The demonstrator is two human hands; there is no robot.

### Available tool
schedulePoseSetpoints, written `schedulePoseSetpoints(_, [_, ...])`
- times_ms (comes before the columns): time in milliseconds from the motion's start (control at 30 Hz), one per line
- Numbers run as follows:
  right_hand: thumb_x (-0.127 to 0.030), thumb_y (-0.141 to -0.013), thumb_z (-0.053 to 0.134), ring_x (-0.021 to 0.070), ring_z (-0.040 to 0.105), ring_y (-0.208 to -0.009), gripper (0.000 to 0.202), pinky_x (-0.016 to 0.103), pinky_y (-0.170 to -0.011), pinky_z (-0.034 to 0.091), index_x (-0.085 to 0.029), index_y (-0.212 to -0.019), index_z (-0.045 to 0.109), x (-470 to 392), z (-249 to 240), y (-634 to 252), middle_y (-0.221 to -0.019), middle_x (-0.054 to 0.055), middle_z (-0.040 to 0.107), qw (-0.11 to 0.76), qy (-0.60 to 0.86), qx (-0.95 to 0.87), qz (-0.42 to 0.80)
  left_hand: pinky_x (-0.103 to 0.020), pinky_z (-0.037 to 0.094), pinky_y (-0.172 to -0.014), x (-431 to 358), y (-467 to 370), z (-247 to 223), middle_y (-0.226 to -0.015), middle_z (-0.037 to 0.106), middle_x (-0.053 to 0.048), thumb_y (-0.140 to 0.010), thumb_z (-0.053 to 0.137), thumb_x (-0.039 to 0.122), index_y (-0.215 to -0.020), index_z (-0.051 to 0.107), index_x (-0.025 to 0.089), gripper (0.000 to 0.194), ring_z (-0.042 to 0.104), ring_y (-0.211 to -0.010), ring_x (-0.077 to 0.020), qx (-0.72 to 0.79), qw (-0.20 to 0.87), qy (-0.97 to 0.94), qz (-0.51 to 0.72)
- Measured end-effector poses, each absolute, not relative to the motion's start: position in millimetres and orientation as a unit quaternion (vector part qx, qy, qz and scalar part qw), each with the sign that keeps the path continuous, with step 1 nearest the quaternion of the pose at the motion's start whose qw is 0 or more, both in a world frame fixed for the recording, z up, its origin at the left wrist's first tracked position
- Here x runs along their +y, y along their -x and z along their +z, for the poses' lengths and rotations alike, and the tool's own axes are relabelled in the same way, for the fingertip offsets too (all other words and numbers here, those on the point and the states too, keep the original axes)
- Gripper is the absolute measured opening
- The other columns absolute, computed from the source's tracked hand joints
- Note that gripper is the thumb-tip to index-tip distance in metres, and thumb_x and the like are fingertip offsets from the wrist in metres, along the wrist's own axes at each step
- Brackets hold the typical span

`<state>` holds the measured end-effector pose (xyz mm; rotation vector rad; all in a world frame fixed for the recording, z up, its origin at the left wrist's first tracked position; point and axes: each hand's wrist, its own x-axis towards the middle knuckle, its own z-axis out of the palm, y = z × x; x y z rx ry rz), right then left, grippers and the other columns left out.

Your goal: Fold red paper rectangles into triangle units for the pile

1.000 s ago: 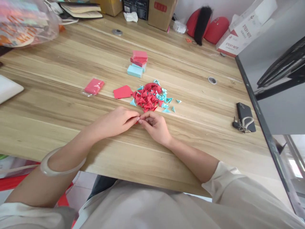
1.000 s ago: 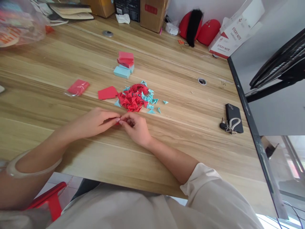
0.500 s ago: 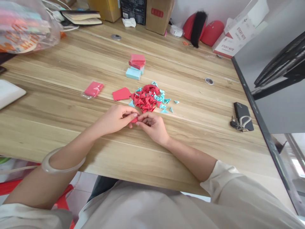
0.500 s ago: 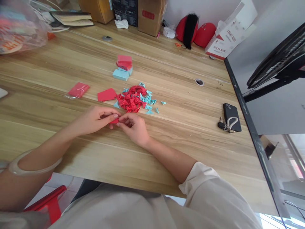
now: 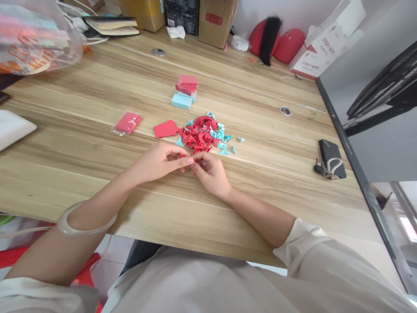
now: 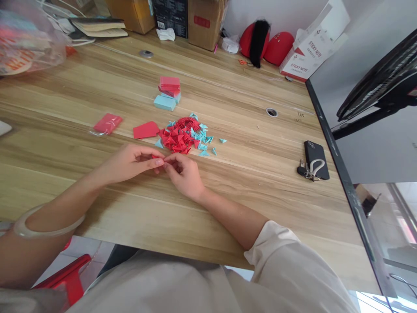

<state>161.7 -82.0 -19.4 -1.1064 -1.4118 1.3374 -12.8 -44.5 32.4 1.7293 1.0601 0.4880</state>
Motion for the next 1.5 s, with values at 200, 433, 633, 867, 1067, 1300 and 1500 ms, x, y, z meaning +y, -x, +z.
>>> schedulePoseSetpoints(200, [-0.034,-0.083,0.057,0.0040,0.057,-0.059,0.020,0.016,-0.055,0.044,-0.015,-0.085,0.056,-82.0,-15.8,-160.5,-0.072,0.000,0.061,0.436,0.458,-0.547,0.548,-0.011,0.049,-0.061,-46.7,13.2,34.3,-0.077,0.073,0.001,-0.082,0.064,0.039,-0.086,0.073,0.018,0.024,0.066,-0.067,-0.0078,0.438,0.506,-0.712,0.213])
schedulePoseSetpoints(433, [-0.035,-0.081,0.058,0.0043,0.058,-0.059,0.021,0.017,-0.055,0.045,-0.015,-0.083,0.055,-81.4,-15.0,-160.2,-0.071,0.000,0.060,0.451,0.454,-0.537,0.549,-0.013,0.049,-0.063,-44.7,14.4,28.2,-0.078,0.073,0.002,-0.082,0.064,0.042,-0.088,0.073,0.019,0.025,0.067,-0.068,-0.0084,0.450,0.472,-0.724,0.226])
schedulePoseSetpoints(633, [-0.039,-0.082,0.058,0.0044,0.058,-0.060,0.024,0.017,-0.057,0.046,-0.015,-0.083,0.054,-80.9,-15.1,-161.3,-0.071,0.000,0.061,0.450,0.461,-0.530,0.552,-0.015,0.049,-0.064,-44.6,14.4,28.8,-0.073,0.072,0.001,-0.083,0.060,0.040,-0.085,0.072,0.018,0.025,0.066,-0.068,-0.0091,0.453,0.455,-0.733,0.226])
schedulePoseSetpoints(867, [-0.040,-0.080,0.061,0.0046,0.059,-0.063,0.026,0.017,-0.058,0.046,-0.016,-0.083,0.055,-80.8,-13.5,-161.5,-0.073,0.000,0.063,0.451,0.454,-0.526,0.560,-0.016,0.048,-0.065,-44.7,14.2,27.7,-0.074,0.072,0.001,-0.084,0.058,0.041,-0.090,0.071,0.017,0.028,0.066,-0.069,-0.0102,0.448,0.444,-0.742,0.227])
schedulePoseSetpoints(1067, [-0.048,-0.080,0.062,0.0044,0.058,-0.063,0.033,0.017,-0.059,0.047,-0.015,-0.084,0.056,-80.2,-13.6,-161.2,-0.076,0.001,0.063,0.452,0.455,-0.522,0.562,-0.016,0.041,-0.058,-45.2,13.0,32.7,-0.071,0.071,0.001,-0.088,0.051,0.043,-0.081,0.071,0.017,0.033,0.062,-0.064,-0.0089,0.452,0.401,-0.770,0.206])
schedulePoseSetpoints(1300, [-0.047,-0.078,0.064,0.0052,0.059,-0.066,0.033,0.018,-0.060,0.047,-0.015,-0.084,0.057,-81.6,-9.6,-160.7,-0.077,0.001,0.065,0.446,0.451,-0.520,0.572,-0.019,0.036,-0.052,-46.7,12.0,35.5,-0.072,0.070,-0.001,-0.085,0.050,0.041,-0.088,0.073,0.016,0.033,0.057,-0.059,-0.0094,0.462,0.378,-0.775,0.207])
schedulePoseSetpoints(1500, [-0.034,-0.072,0.069,0.0052,0.057,-0.065,0.026,0.018,-0.058,0.044,-0.016,-0.086,0.056,-81.2,-11.5,-160.1,-0.077,0.001,0.064,0.431,0.468,-0.527,0.564,-0.018,0.036,-0.052,-46.3,12.3,31.5,-0.070,0.070,0.000,-0.079,0.054,0.032,-0.097,0.074,0.018,0.030,0.054,-0.056,-0.0084,0.464,0.338,-0.793,0.203])
